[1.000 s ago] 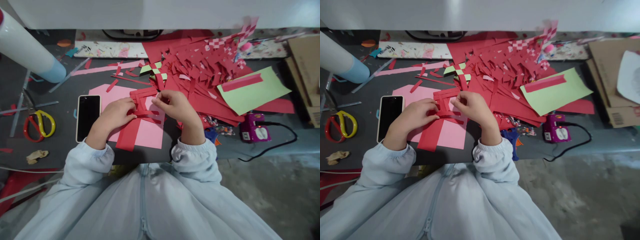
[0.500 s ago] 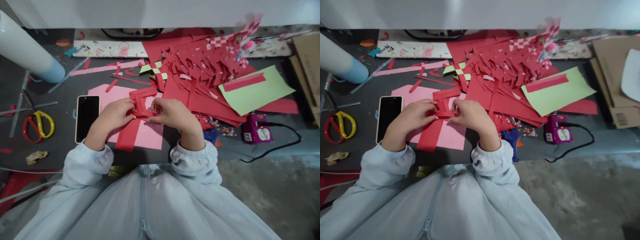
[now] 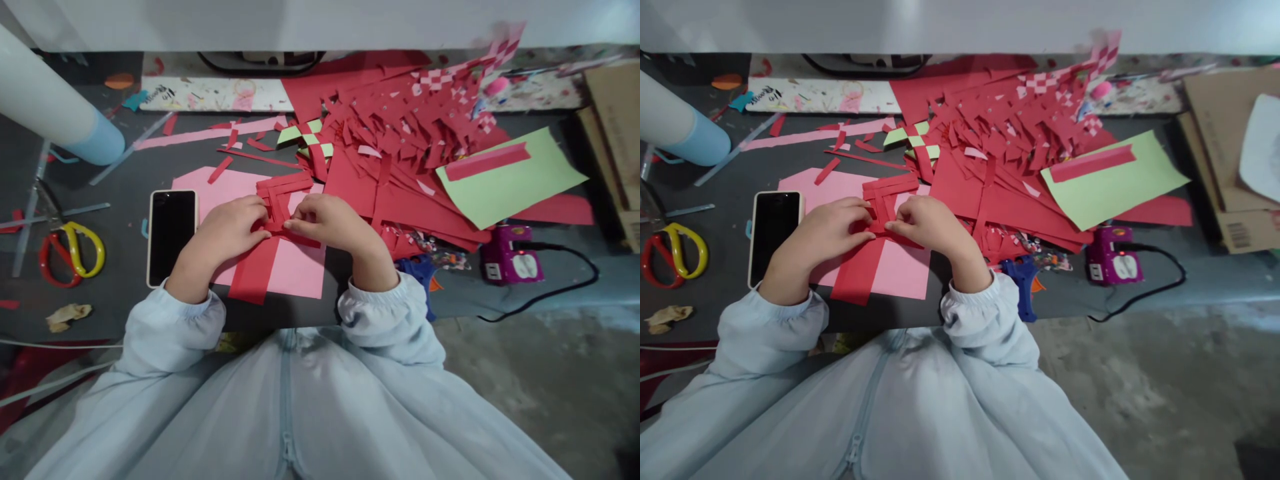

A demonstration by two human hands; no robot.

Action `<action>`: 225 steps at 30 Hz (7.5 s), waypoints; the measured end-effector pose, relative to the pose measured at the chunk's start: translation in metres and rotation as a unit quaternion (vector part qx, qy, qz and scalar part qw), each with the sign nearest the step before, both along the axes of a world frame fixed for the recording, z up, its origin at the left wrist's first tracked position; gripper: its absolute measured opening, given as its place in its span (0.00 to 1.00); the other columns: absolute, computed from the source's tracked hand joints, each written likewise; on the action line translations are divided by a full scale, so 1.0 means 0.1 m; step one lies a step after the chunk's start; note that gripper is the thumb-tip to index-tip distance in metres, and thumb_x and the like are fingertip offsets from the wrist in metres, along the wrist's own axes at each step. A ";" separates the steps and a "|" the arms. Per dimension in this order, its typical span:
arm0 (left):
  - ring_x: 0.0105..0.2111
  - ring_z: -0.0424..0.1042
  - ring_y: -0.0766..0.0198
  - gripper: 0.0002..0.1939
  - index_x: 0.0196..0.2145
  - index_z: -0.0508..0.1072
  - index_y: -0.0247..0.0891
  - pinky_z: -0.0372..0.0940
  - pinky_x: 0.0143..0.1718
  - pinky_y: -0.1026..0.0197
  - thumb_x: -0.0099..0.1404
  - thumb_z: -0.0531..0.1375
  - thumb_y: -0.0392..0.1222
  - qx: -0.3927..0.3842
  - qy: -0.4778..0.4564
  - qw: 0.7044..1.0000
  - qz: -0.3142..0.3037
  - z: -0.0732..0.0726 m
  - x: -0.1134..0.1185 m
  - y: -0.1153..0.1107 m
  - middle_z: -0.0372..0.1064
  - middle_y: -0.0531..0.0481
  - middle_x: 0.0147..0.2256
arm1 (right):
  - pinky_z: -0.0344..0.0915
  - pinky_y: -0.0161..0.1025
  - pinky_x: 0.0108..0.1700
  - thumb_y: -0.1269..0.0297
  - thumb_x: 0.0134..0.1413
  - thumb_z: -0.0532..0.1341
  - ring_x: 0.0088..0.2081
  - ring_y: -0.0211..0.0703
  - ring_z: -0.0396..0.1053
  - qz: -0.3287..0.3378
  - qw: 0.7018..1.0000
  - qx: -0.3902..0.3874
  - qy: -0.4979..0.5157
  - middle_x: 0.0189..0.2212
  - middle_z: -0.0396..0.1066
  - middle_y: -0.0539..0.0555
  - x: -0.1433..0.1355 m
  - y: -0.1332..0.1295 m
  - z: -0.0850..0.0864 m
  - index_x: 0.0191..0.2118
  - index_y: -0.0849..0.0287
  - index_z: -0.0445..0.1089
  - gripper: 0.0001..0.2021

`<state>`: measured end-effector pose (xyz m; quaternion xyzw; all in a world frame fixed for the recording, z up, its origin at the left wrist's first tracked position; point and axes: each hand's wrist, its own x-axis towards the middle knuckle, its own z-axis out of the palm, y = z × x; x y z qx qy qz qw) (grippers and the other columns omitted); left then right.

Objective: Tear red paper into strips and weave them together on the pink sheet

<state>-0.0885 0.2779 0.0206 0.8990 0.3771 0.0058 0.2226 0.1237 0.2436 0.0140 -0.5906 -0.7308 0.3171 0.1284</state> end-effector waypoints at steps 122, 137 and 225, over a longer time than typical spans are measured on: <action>0.50 0.75 0.50 0.15 0.45 0.77 0.34 0.69 0.43 0.53 0.70 0.55 0.43 0.058 0.031 0.998 -0.006 -0.02 0.04 -0.03 0.76 0.42 0.47 | 0.54 0.36 0.32 0.58 0.47 0.70 0.30 0.40 0.66 0.033 0.998 0.029 -0.033 0.28 0.75 0.54 0.04 -0.02 0.02 0.31 0.61 0.75 0.11; 0.48 0.75 0.50 0.15 0.44 0.77 0.34 0.69 0.42 0.53 0.69 0.55 0.45 0.056 0.019 0.998 -0.007 0.00 0.04 -0.04 0.76 0.41 0.45 | 0.56 0.39 0.35 0.71 0.48 0.60 0.35 0.45 0.69 0.013 0.989 0.146 -0.008 0.31 0.75 0.57 0.07 0.03 -0.07 0.29 0.60 0.76 0.06; 0.54 0.68 0.47 0.20 0.56 0.67 0.32 0.65 0.56 0.47 0.67 0.56 0.40 0.071 -0.032 0.997 0.011 -0.09 0.04 0.01 0.69 0.36 0.54 | 0.52 0.40 0.33 0.75 0.55 0.56 0.32 0.42 0.58 0.088 0.916 0.384 -0.074 0.27 0.71 0.53 0.02 0.09 -0.34 0.26 0.58 0.71 0.10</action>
